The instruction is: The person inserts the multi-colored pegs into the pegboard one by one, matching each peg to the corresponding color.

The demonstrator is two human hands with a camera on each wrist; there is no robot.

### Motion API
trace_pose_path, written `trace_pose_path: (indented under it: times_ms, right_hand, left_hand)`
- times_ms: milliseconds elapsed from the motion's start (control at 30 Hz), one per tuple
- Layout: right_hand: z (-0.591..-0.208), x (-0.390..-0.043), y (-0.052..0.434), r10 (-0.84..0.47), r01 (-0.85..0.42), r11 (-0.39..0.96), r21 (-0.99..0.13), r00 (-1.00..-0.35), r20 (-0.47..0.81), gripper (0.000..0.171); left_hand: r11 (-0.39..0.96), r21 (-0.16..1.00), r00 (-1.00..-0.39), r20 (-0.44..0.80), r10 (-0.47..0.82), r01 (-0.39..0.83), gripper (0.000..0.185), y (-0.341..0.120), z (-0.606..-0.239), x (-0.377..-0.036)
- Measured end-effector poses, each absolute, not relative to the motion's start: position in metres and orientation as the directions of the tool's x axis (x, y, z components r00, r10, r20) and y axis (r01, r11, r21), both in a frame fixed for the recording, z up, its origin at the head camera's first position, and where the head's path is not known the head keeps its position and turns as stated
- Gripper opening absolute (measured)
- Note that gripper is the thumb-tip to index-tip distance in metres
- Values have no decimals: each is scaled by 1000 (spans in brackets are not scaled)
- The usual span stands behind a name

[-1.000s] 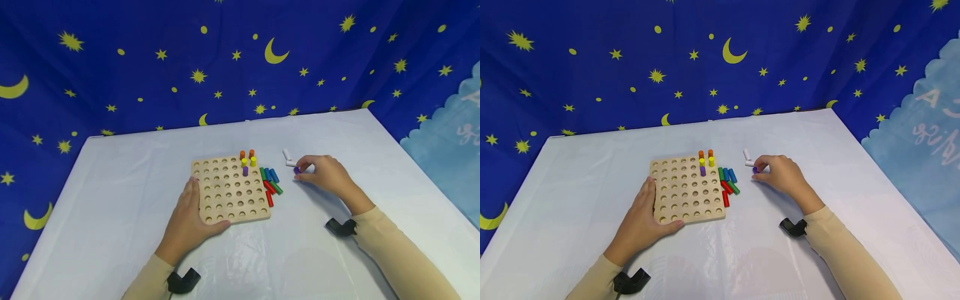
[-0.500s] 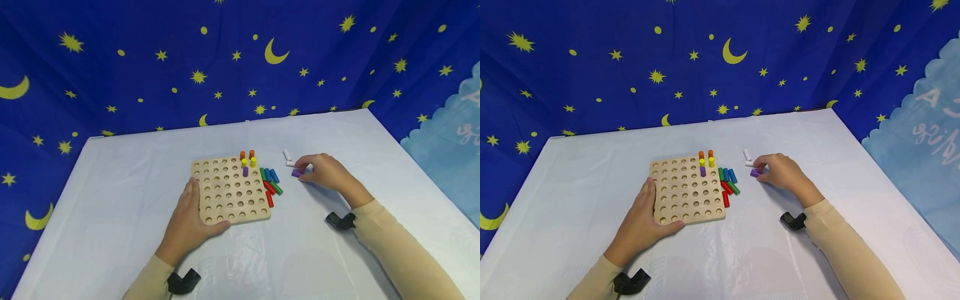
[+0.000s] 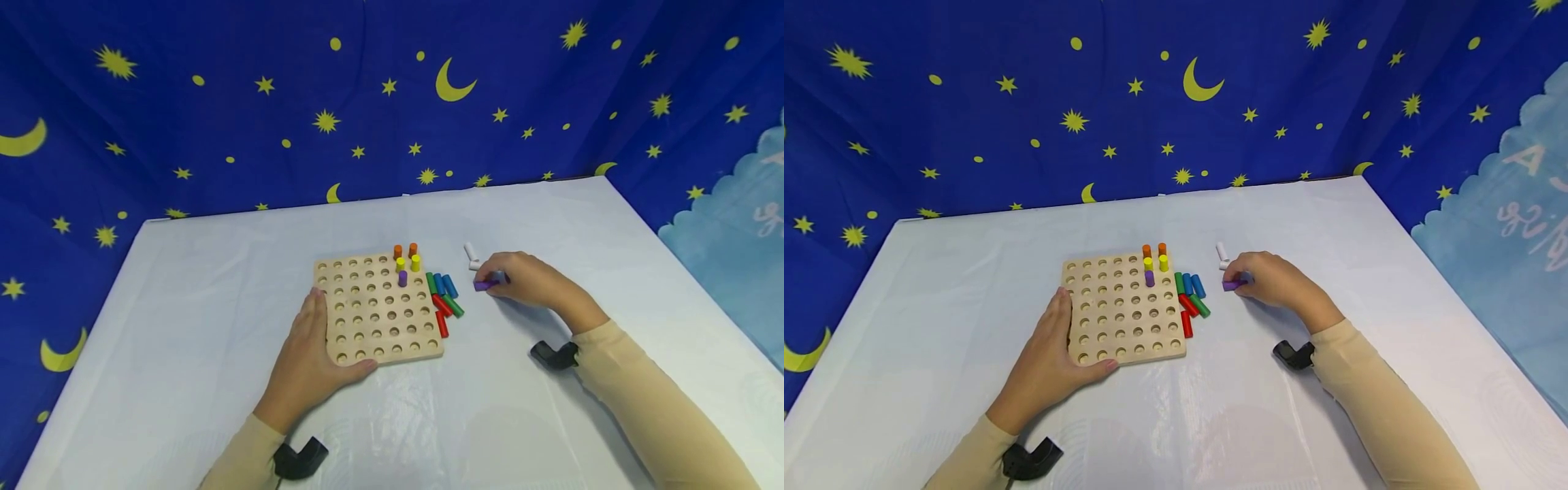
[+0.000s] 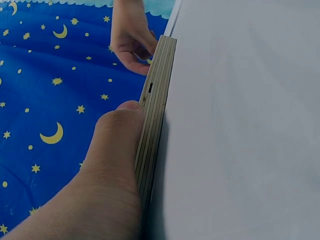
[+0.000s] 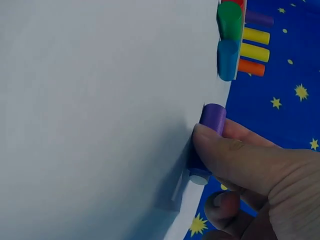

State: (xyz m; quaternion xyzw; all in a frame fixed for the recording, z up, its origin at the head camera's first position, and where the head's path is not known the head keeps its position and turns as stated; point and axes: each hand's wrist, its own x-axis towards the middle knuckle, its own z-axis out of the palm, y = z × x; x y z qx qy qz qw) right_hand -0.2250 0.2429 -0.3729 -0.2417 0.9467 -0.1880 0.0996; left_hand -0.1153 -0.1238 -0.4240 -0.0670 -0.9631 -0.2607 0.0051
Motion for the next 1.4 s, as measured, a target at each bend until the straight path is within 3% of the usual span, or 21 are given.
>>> trace_pose_path:
  times_ms: [433, 933, 1400]
  right_hand:
    - [-375, -229, 230, -527, -448, 739, -504, -849, -17, 26]
    - [-372, -235, 192, -423, -334, 648, -684, -905, 40, 22]
    - [-374, -236, 158, -479, -381, 617, -689, -876, 56, 19]
  left_hand:
    - [845, 523, -993, 30, 115, 114, 144, -126, -426, -115]
    - [845, 518, -991, 42, 125, 129, 144, -126, -426, -115]
    - [846, 515, -990, 47, 132, 137, 144, -127, -425, -116]
